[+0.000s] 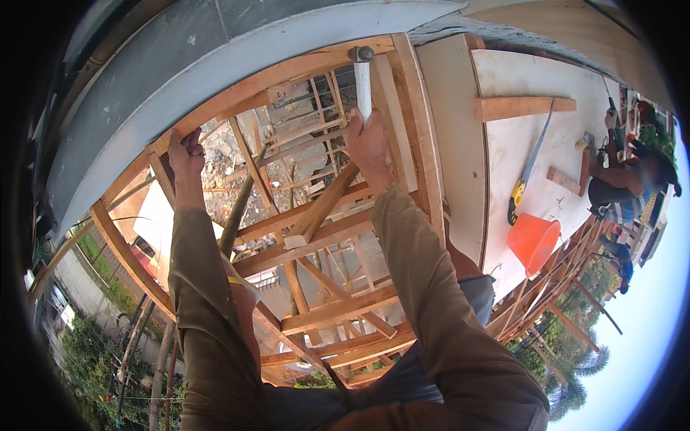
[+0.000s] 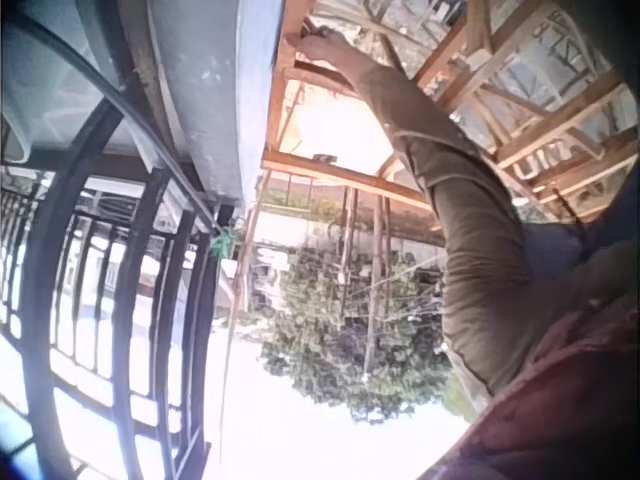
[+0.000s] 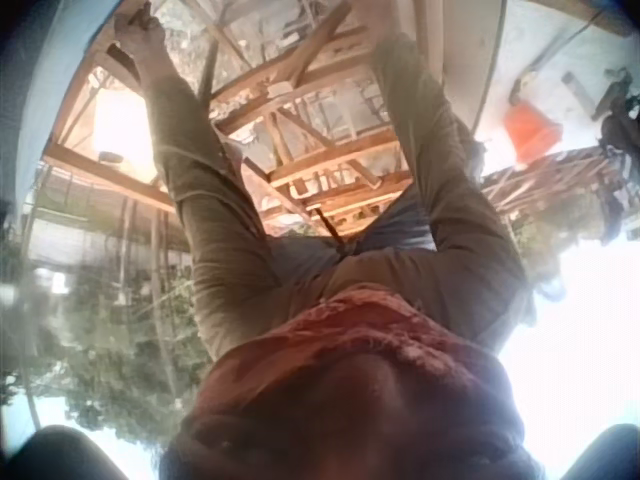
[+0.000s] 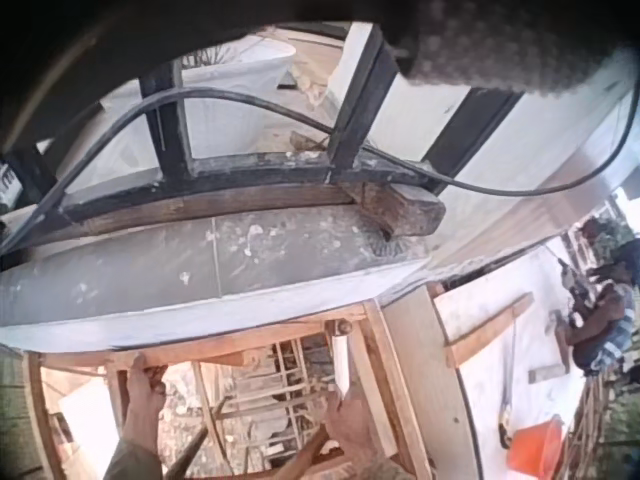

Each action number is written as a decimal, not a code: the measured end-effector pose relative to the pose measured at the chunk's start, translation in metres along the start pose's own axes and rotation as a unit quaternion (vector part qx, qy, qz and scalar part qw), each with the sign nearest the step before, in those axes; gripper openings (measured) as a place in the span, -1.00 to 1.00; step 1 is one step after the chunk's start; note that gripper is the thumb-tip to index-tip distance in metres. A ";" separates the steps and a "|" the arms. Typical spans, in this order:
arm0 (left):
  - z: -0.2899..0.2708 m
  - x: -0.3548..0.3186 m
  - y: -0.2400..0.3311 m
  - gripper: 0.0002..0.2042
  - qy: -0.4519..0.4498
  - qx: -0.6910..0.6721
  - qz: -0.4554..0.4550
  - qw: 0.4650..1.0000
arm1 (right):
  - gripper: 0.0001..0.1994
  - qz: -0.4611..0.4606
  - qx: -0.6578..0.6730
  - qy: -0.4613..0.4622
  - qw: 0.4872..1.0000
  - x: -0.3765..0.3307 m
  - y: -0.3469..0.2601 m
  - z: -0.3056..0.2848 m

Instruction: The person uses a hand saw to cut a wooden plank, then positions and secures it to a wooden frame using a hammer and nails. The person repeatedly hammers nails into the frame to fasten the plank in place.

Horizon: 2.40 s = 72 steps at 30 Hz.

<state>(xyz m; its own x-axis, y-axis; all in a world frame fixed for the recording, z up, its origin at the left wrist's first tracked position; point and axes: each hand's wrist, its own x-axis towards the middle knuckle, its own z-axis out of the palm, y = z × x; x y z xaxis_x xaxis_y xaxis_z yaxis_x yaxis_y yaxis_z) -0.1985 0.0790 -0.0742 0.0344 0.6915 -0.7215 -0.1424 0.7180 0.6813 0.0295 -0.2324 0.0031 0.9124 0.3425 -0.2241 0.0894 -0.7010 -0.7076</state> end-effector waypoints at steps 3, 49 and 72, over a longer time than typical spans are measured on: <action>-0.004 0.003 -0.002 -0.65 -0.001 -0.028 -0.019 0.999 | -0.58 -0.016 0.033 0.014 0.999 -0.001 0.000 0.004; 0.003 -0.011 0.007 -0.73 0.041 -0.027 -0.028 0.998 | -0.65 -0.274 0.079 -0.177 0.942 -0.065 -0.063 0.048; -0.001 0.002 -0.001 -0.53 -0.018 -0.042 -0.002 0.999 | -0.61 -0.043 0.143 0.105 0.983 -0.016 -0.006 -0.003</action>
<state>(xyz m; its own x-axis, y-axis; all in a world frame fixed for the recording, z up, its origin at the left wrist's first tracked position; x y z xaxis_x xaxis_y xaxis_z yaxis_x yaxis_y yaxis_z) -0.1992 0.0790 -0.0764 0.0715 0.6919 -0.7184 -0.2245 0.7129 0.6643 0.0161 -0.2360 0.0129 0.9715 0.2347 -0.0320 0.0818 -0.4593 -0.8845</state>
